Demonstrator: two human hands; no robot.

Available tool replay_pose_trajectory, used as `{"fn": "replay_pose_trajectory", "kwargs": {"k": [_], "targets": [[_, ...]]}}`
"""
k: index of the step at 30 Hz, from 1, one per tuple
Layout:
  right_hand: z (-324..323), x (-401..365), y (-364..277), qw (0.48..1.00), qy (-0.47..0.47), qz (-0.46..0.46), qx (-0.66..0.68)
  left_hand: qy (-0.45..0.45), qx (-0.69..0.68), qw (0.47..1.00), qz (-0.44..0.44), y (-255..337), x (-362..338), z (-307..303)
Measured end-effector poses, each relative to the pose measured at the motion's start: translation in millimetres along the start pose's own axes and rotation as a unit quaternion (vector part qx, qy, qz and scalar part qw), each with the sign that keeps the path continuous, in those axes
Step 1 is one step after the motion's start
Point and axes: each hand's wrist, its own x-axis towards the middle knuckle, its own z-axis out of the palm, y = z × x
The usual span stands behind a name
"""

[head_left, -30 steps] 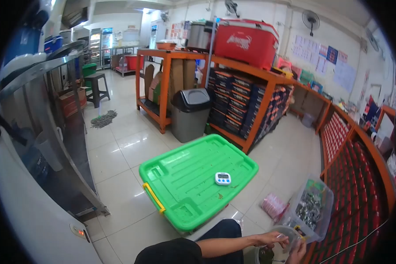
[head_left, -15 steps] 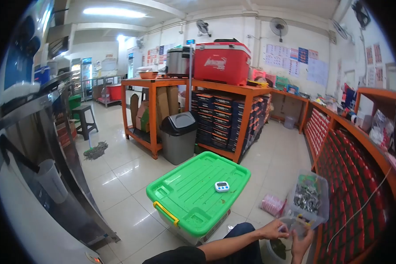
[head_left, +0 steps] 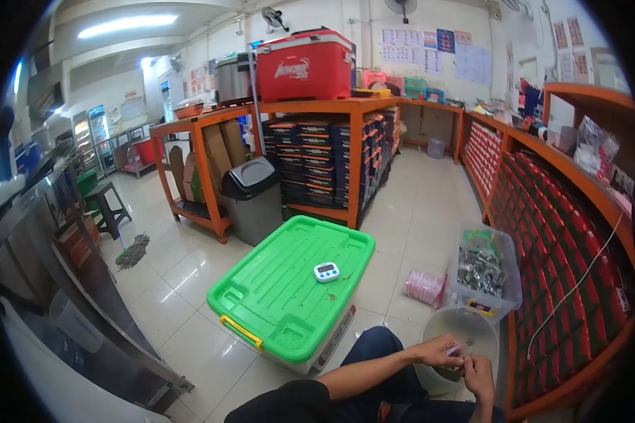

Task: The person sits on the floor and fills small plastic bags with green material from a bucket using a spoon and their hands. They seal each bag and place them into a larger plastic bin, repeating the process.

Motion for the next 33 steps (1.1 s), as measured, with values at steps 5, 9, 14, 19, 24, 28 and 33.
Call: {"fn": "replay_pose_trajectory", "kwargs": {"k": [5,9,14,19,24,28,33], "targets": [[7,6,10,0.999,0.012,-0.041,0.004,-0.036,0.110,0.993,0.010,-19,18,1],[27,29,32,0.982,0.115,0.034,-0.145,0.092,0.215,0.972,-0.012,-102,49,21],[6,60,30,0.942,0.157,0.208,-0.212,0.190,0.341,0.919,-0.049,-57,72,13],[2,93,44,0.970,0.127,0.171,-0.118,0.218,0.253,0.941,0.064,-57,94,-11],[-1,121,61,0.964,0.082,0.227,-0.108,0.257,0.242,0.933,0.067,-65,106,-38],[-8,138,57,0.984,-0.093,0.142,-0.052,0.116,0.200,0.965,0.124,-61,97,-62],[24,170,120,0.985,-0.085,0.147,0.024,0.181,0.138,0.971,0.073,-98,82,-87]]}}
